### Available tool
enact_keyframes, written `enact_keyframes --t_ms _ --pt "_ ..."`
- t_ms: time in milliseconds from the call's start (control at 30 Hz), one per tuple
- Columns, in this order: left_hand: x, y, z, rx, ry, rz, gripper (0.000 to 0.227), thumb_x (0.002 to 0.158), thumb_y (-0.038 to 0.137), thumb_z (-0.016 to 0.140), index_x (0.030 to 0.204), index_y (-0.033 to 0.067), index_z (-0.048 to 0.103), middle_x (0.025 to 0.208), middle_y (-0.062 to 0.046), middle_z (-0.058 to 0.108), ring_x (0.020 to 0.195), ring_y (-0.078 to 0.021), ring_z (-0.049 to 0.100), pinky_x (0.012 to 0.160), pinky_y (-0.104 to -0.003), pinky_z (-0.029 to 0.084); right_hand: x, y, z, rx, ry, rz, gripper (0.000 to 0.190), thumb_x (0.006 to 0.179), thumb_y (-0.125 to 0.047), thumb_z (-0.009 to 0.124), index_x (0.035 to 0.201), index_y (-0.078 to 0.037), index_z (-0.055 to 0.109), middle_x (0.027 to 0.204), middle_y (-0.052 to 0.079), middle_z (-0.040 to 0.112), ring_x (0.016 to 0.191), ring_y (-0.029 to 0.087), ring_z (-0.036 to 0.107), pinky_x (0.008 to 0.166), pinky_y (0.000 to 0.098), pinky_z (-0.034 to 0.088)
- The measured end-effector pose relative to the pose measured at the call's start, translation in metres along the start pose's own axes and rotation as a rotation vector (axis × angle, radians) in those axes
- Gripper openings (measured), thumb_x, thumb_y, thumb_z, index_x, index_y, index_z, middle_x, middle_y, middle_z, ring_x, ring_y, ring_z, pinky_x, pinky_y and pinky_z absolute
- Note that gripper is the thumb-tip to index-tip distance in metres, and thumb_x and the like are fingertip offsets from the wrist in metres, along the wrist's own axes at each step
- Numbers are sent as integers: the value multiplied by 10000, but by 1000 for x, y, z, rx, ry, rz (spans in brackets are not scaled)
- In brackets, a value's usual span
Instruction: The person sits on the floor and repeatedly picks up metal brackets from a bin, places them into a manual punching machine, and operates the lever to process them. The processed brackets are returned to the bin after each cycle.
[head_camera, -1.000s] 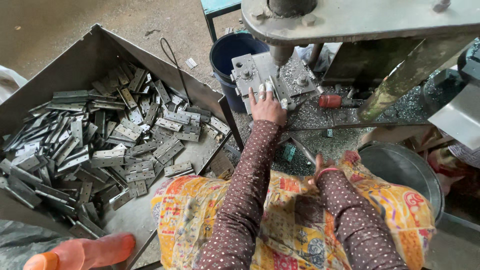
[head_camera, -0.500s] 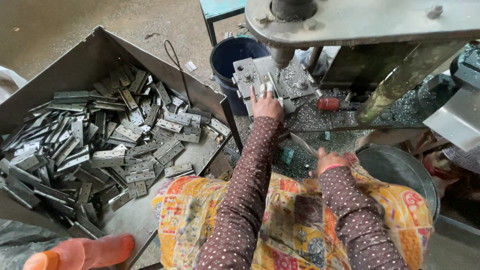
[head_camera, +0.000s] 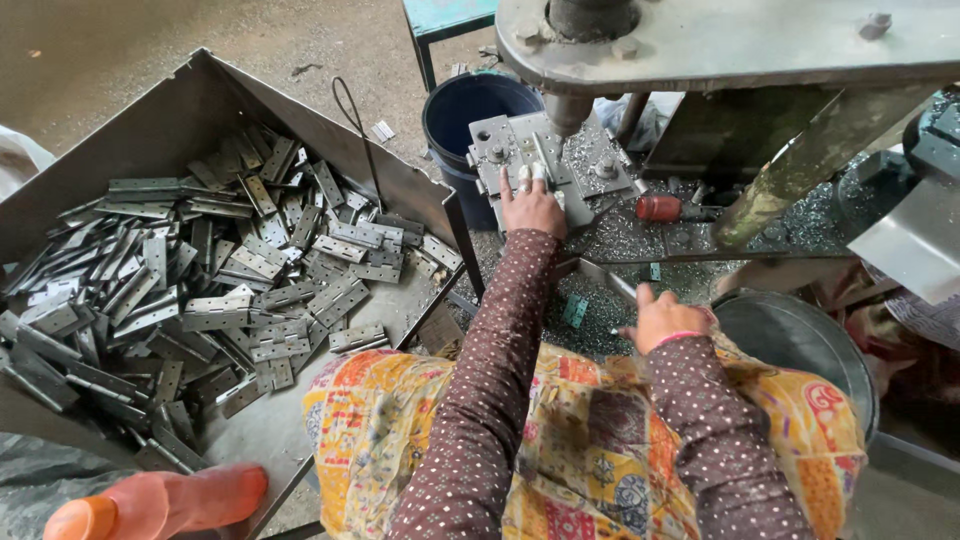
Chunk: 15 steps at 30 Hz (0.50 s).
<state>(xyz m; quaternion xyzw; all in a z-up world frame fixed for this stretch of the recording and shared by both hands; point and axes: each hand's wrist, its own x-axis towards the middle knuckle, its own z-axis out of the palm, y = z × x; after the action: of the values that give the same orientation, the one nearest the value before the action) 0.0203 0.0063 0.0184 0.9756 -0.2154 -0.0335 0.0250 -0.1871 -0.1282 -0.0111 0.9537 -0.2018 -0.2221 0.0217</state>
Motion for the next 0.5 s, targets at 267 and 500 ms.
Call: enact_keyframes --t_ms 267,500 --pt "-3 -1 -3 -43 51 13 308 974 278 449 1024 169 733 1550 -66 380 1491 -234 257 1212 -534 -68 42 -8 51 280 -444 163 1099 853 -365 830 1552 -182 2 1350 225 419 1130 344 559 931 461 552" --pt "8 -2 -8 -35 -2 25 365 982 288 413 927 166 753 1596 -64 280 1487 -237 226 1184 -531 -85 3 0 8 -2 -18 -33 754 838 -484 746 1370 -94 380 1116 173 630 903 321 715 769 445 598"
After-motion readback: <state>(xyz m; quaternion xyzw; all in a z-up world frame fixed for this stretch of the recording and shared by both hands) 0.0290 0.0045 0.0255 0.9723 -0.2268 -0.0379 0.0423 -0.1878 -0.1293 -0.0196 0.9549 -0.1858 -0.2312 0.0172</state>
